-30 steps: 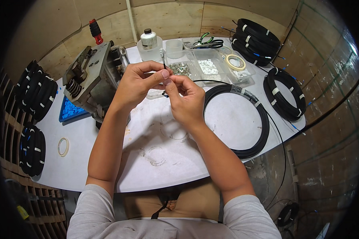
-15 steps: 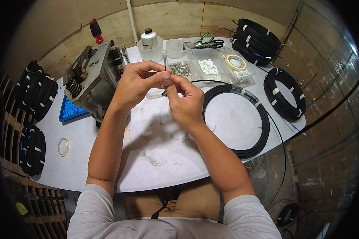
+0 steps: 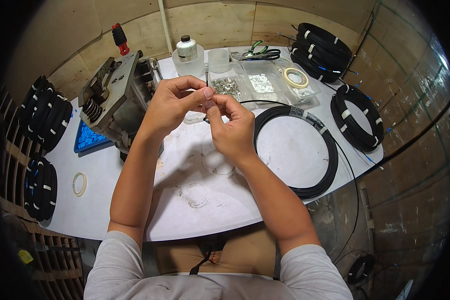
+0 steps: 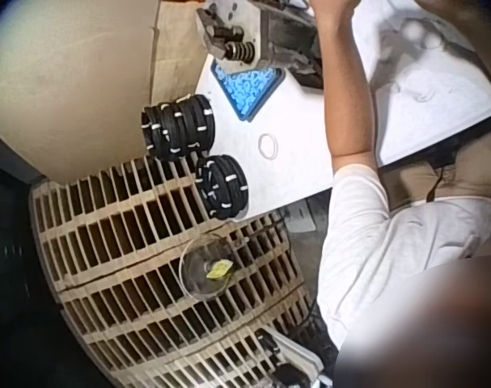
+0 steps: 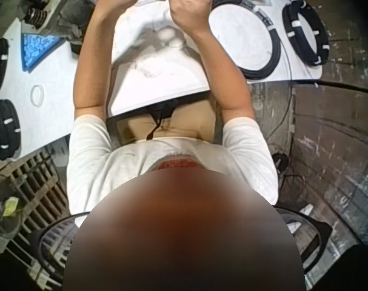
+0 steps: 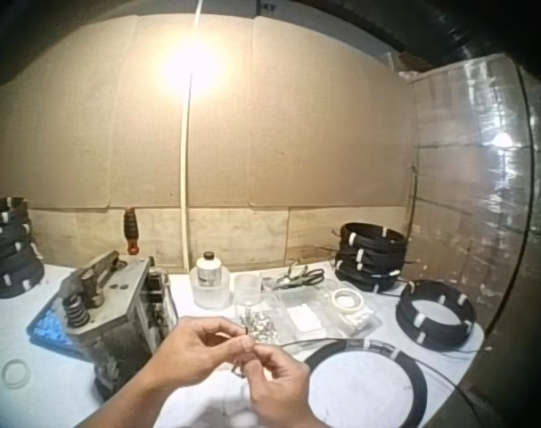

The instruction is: Crimping connectors onto electrical wires using a manual crimp machine and plastic housings.

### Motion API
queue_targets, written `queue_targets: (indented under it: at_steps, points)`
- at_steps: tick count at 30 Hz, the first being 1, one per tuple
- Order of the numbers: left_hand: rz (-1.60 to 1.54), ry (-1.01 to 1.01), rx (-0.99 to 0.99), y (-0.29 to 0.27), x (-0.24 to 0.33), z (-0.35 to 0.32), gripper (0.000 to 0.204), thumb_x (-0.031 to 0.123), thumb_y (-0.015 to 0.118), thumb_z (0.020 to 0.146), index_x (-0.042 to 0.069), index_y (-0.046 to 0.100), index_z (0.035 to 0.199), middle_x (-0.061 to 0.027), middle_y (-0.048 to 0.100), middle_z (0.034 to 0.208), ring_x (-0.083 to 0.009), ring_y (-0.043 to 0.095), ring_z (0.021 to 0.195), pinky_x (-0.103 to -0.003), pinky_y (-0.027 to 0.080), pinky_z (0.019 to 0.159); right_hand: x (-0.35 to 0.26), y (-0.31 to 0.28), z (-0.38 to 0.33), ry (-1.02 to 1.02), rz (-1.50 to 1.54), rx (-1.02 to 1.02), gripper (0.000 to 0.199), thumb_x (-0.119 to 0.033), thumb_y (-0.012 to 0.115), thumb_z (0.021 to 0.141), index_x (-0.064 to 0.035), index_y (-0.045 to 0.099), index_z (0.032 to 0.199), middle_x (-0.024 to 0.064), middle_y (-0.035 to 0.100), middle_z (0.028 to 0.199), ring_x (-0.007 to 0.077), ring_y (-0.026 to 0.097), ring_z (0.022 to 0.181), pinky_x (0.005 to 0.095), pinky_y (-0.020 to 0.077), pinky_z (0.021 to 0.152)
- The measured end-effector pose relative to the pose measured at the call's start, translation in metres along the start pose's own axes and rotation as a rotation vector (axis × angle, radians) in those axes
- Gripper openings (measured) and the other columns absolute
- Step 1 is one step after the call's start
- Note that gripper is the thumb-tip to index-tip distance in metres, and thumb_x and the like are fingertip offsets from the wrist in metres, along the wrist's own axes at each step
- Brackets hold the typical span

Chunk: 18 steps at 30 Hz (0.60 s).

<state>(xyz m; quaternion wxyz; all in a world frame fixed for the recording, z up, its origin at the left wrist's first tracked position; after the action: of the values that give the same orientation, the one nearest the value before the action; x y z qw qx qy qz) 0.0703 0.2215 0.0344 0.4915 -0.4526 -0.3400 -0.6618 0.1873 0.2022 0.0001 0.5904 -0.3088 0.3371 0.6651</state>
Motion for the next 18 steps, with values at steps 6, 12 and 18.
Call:
queue_targets:
  at_steps: [6,12,18]
  points:
    - [-0.015,-0.011,-0.005,-0.0008,-0.0025,0.0,0.022,0.015,0.07,0.086,-0.006,0.068,0.095,-0.0093,0.068,0.082,-0.0121,0.064,0.074,-0.025,0.055,0.066,-0.0037,-0.0008,-0.0001,-0.009,0.03,0.011,0.014,-0.01,0.062,0.093,0.0018,0.063,0.099,0.0044,0.066,0.084,0.0068,0.059,0.074,0.0217,0.0491,0.068]
    - [0.002,-0.017,-0.043,0.0029,-0.0048,0.0002,0.021,0.018,0.068,0.089,-0.002,0.067,0.095,-0.0055,0.067,0.084,-0.0105,0.062,0.076,-0.026,0.054,0.07,-0.0036,-0.0046,-0.0005,-0.01,0.072,0.048,0.007,-0.003,0.065,0.088,0.0004,0.065,0.094,0.0025,0.067,0.082,0.005,0.06,0.071,0.021,0.0499,0.066]
    - [-0.011,-0.039,-0.071,0.006,-0.0068,0.0002,0.019,0.017,0.065,0.091,-0.002,0.067,0.096,-0.0036,0.066,0.084,-0.0091,0.06,0.077,-0.025,0.053,0.071,-0.0025,-0.0066,-0.0013,-0.008,0.07,0.057,0.006,-0.002,0.066,0.087,0.0005,0.064,0.092,0.0013,0.067,0.079,0.0033,0.058,0.068,0.0201,0.0484,0.064]
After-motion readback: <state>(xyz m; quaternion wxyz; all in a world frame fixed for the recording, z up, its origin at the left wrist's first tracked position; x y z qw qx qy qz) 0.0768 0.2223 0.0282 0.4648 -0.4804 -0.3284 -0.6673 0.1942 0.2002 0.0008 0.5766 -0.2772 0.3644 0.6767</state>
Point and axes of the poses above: each hand's wrist, its own z-axis towards the middle knuckle, its own y-axis out of the palm, x = y × z, the point moved 10 cm from there along z, towards the middle knuckle
